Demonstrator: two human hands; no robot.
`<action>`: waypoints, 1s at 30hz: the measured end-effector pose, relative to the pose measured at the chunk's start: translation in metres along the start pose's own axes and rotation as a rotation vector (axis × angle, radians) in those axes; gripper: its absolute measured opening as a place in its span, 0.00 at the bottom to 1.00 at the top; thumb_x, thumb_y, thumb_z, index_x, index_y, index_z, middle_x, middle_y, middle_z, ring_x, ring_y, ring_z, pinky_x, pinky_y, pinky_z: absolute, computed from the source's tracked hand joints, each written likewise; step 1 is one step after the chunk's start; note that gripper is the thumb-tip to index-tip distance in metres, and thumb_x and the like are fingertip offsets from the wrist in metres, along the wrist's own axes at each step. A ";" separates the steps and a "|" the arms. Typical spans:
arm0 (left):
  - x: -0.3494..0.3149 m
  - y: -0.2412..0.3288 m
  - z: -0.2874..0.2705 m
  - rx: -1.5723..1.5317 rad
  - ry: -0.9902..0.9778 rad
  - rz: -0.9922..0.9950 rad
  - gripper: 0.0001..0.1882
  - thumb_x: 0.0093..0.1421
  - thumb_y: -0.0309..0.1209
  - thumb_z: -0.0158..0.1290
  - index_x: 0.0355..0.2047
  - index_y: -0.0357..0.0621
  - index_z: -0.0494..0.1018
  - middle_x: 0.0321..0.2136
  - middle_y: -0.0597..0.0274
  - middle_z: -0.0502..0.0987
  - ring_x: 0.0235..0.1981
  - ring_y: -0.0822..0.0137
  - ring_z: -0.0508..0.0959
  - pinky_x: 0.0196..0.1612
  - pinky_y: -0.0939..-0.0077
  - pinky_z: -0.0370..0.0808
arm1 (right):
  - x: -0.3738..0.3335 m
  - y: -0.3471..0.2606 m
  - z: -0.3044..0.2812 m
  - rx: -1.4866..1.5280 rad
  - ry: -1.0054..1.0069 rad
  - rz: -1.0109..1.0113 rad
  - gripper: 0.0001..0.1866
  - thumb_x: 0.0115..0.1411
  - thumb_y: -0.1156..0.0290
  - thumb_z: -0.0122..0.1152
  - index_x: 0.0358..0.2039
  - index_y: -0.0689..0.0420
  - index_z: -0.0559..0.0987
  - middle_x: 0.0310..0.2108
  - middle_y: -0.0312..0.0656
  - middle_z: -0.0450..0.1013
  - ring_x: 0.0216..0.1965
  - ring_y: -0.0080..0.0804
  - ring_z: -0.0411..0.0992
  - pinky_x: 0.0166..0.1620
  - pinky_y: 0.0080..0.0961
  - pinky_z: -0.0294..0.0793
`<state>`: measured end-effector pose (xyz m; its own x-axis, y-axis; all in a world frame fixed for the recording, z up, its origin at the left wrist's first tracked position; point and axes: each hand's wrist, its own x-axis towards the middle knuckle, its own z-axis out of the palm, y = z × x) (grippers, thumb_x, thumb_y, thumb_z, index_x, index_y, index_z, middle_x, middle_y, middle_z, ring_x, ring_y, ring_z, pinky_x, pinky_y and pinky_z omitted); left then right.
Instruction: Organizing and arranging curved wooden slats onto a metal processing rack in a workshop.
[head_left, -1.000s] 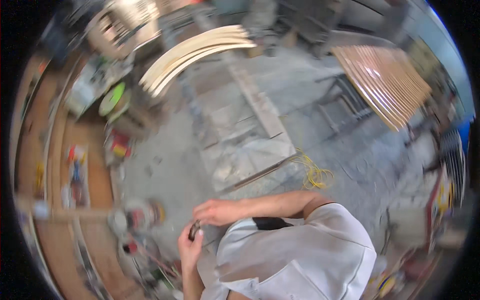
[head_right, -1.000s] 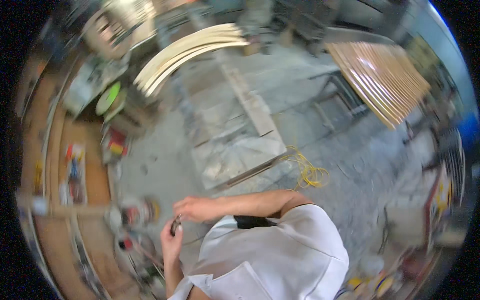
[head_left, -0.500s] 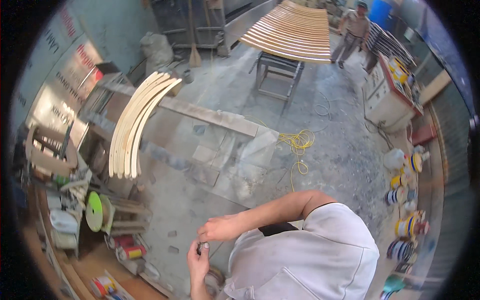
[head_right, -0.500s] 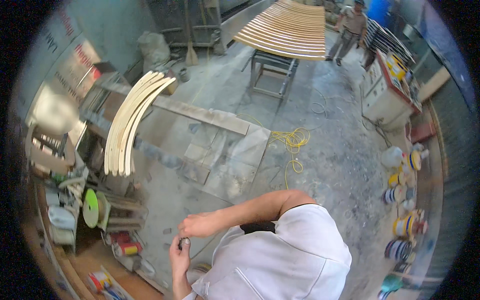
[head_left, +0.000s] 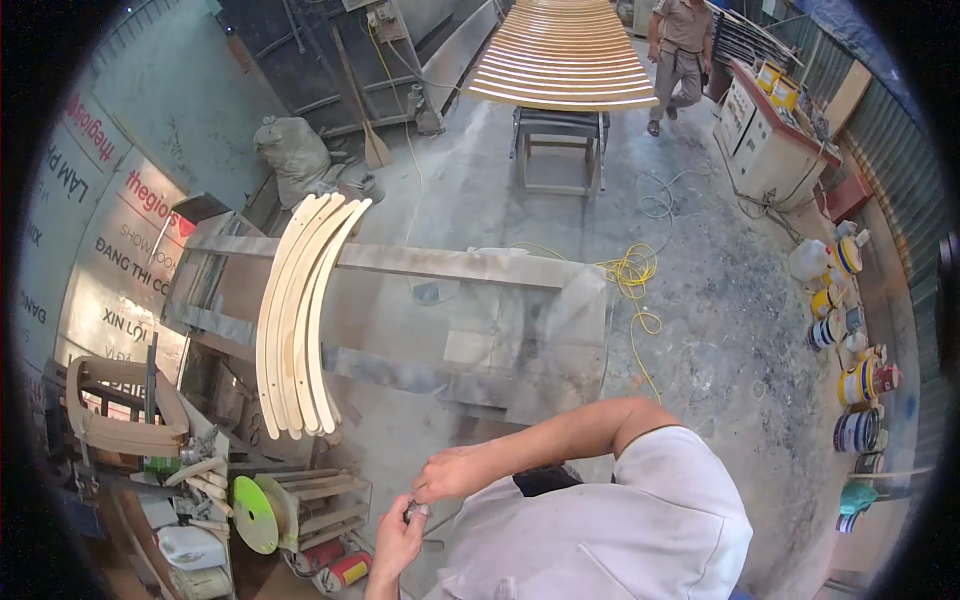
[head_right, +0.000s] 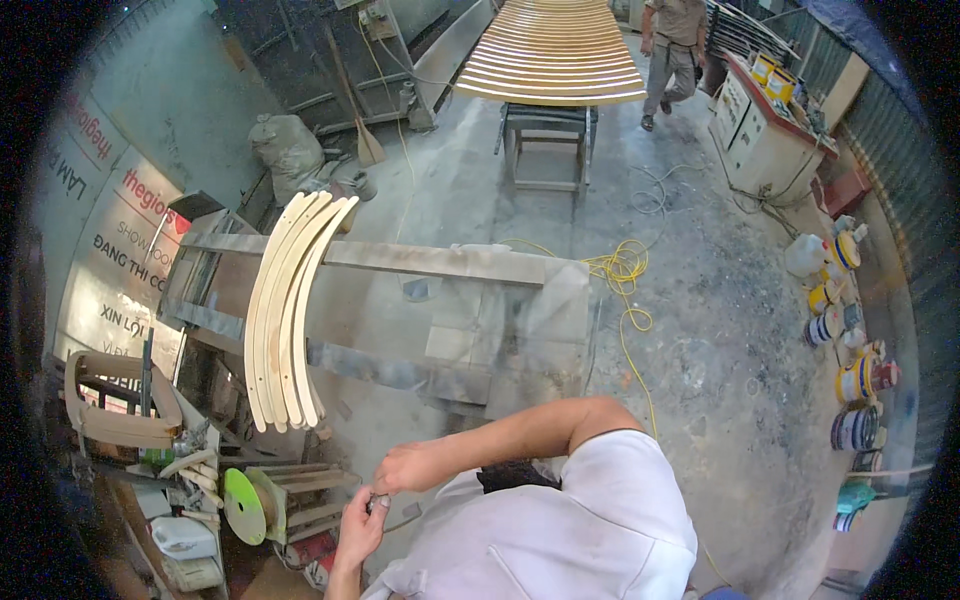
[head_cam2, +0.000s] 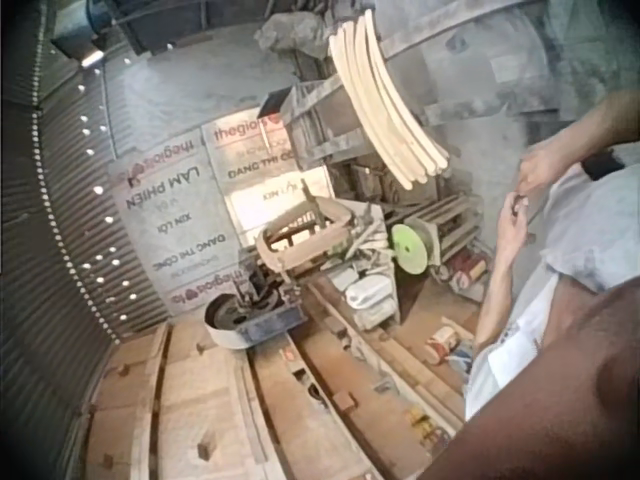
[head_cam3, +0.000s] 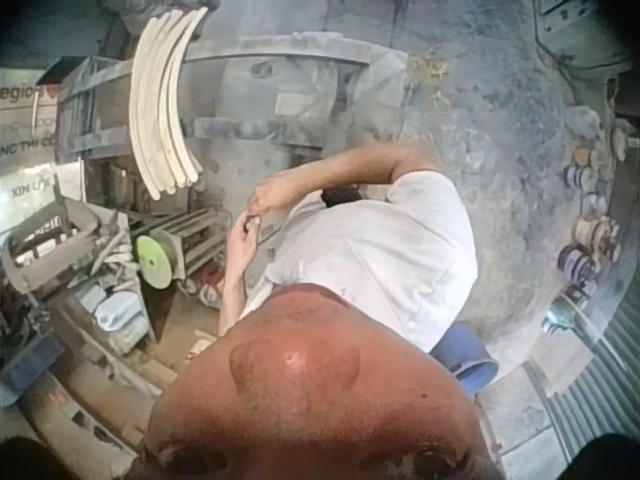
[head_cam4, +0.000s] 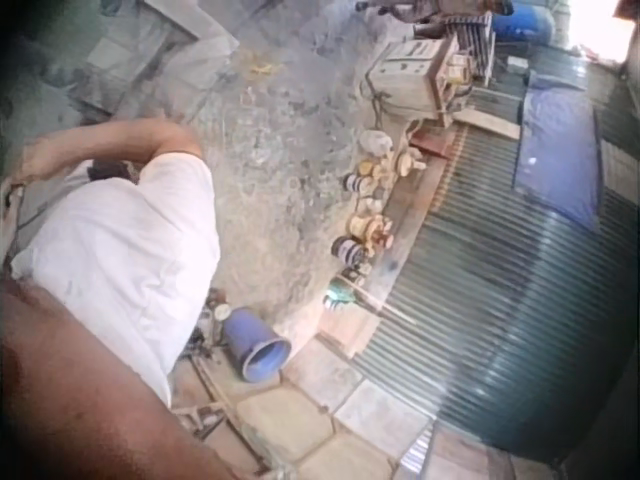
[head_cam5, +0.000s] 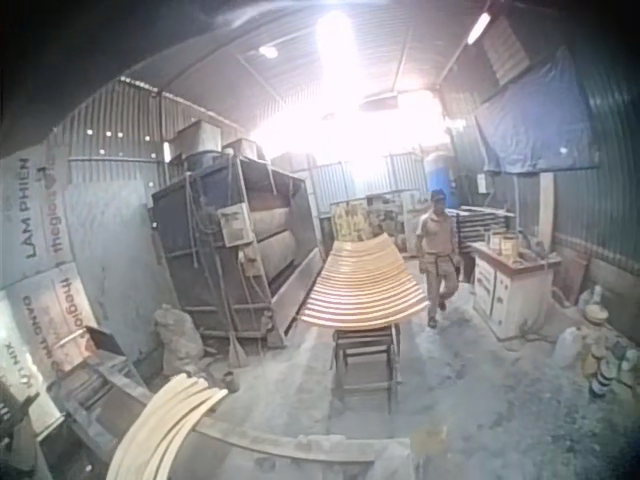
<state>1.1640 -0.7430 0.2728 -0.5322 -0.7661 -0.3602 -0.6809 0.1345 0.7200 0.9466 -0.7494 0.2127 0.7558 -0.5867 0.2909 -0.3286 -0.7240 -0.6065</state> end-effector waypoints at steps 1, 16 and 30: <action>0.009 -0.009 -0.009 -0.012 -0.036 0.022 0.14 0.64 0.35 0.54 0.45 0.40 0.73 0.23 0.64 0.75 0.25 0.75 0.71 0.30 0.75 0.69 | 0.008 0.005 0.003 -0.002 0.017 0.021 0.07 0.54 0.74 0.56 0.33 0.61 0.75 0.33 0.47 0.74 0.37 0.51 0.76 0.36 0.44 0.76; 0.167 -0.144 -0.155 -0.732 -0.651 -0.025 0.09 0.70 0.36 0.45 0.39 0.46 0.71 0.22 0.75 0.65 0.21 0.82 0.63 0.23 0.85 0.60 | 0.172 0.047 0.009 -0.281 0.370 0.591 0.06 0.56 0.68 0.56 0.33 0.57 0.74 0.31 0.43 0.72 0.36 0.45 0.74 0.37 0.40 0.74; 0.191 -0.185 -0.222 -0.213 -0.455 0.859 0.17 0.61 0.29 0.56 0.50 0.40 0.72 0.31 0.61 0.77 0.27 0.70 0.73 0.31 0.75 0.72 | 0.240 0.007 0.016 -0.172 0.374 0.731 0.08 0.50 0.78 0.56 0.33 0.62 0.76 0.34 0.47 0.70 0.37 0.49 0.74 0.39 0.42 0.75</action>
<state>1.2997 -1.0536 0.2024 -0.9747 -0.1418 0.1726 0.1072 0.3810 0.9184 1.1350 -0.8897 0.2666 0.0905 -0.9895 0.1131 -0.7677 -0.1417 -0.6249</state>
